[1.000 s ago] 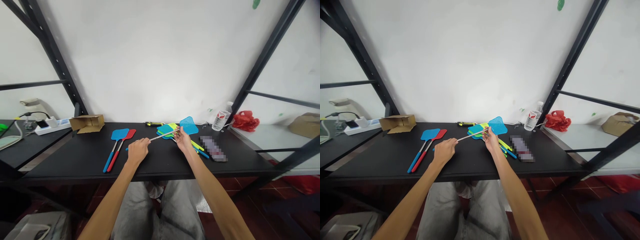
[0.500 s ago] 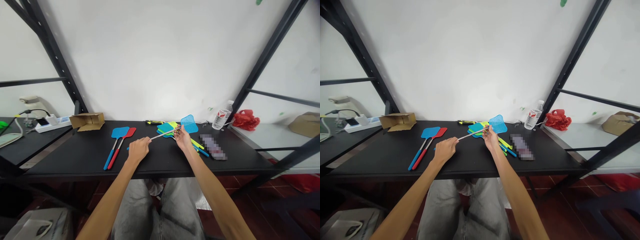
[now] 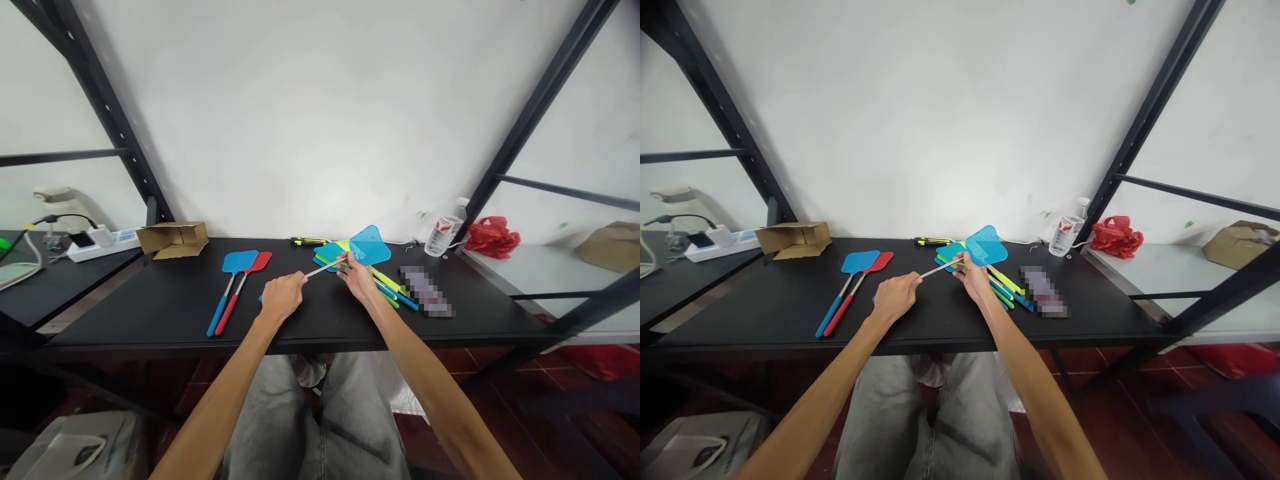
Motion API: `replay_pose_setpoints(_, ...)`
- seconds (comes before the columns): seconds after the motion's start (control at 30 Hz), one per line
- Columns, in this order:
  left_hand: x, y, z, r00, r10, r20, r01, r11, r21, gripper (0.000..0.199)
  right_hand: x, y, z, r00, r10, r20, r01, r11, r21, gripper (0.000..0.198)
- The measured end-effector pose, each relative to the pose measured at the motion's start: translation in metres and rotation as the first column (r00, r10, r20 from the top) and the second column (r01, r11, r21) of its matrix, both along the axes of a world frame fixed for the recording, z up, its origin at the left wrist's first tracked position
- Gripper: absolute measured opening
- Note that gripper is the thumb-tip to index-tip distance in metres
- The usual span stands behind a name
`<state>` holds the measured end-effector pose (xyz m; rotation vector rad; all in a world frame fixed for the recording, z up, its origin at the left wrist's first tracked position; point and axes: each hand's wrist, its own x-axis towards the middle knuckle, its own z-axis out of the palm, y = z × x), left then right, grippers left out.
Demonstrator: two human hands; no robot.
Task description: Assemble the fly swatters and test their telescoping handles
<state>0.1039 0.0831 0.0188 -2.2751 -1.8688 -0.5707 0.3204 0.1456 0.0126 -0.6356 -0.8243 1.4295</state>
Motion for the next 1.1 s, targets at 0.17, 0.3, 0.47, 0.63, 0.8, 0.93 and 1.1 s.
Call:
replay_pose_setpoints(0.17, -0.001, 0.0, 0.0, 1.0, 0.0, 0.018, 0.0, 1.0, -0.01, 0.037, 0.002, -0.001, 0.005, 0.994, 0.062, -0.095, -0.062, 0.998, 0.001, 0.032)
replay_pose_setpoints(0.3, -0.002, -0.001, 0.002, 0.999, -0.037, 0.015, 0.037, 0.999, 0.015, 0.038, 0.011, 0.004, 0.007, 0.959, -0.164, -0.23, 0.16, 0.986, -0.035, 0.029)
replay_pose_setpoints(0.47, 0.013, 0.003, 0.005, 0.997, -0.069, 0.016, 0.069, 0.997, 0.018, 0.042, 0.003, 0.003, 0.001, 0.963, -0.208, -0.173, 0.204, 0.978, -0.041, 0.03)
replay_pose_setpoints(0.63, 0.024, 0.008, 0.003, 0.999, -0.047, 0.023, 0.047, 0.999, 0.015, 0.043, -0.005, 0.002, -0.005, 0.96, -0.245, -0.132, 0.239, 0.969, -0.06, 0.03)
replay_pose_setpoints(0.8, 0.023, 0.007, 0.0, 1.0, -0.027, 0.009, 0.027, 1.0, 0.014, 0.042, -0.005, 0.005, -0.01, 0.962, -0.259, -0.091, 0.254, 0.965, -0.06, 0.03)
replay_pose_setpoints(0.93, 0.026, 0.006, 0.004, 0.999, -0.043, 0.002, 0.043, 0.999, -0.001, 0.041, -0.009, 0.002, -0.009, 0.968, -0.234, -0.09, 0.226, 0.97, -0.089, 0.028)
replay_pose_setpoints(1.1, 0.046, 0.009, 0.014, 0.996, -0.086, 0.03, 0.085, 0.996, 0.033, 0.04, -0.015, -0.005, -0.007, 0.999, -0.023, 0.031, 0.023, 1.0, 0.018, 0.029)
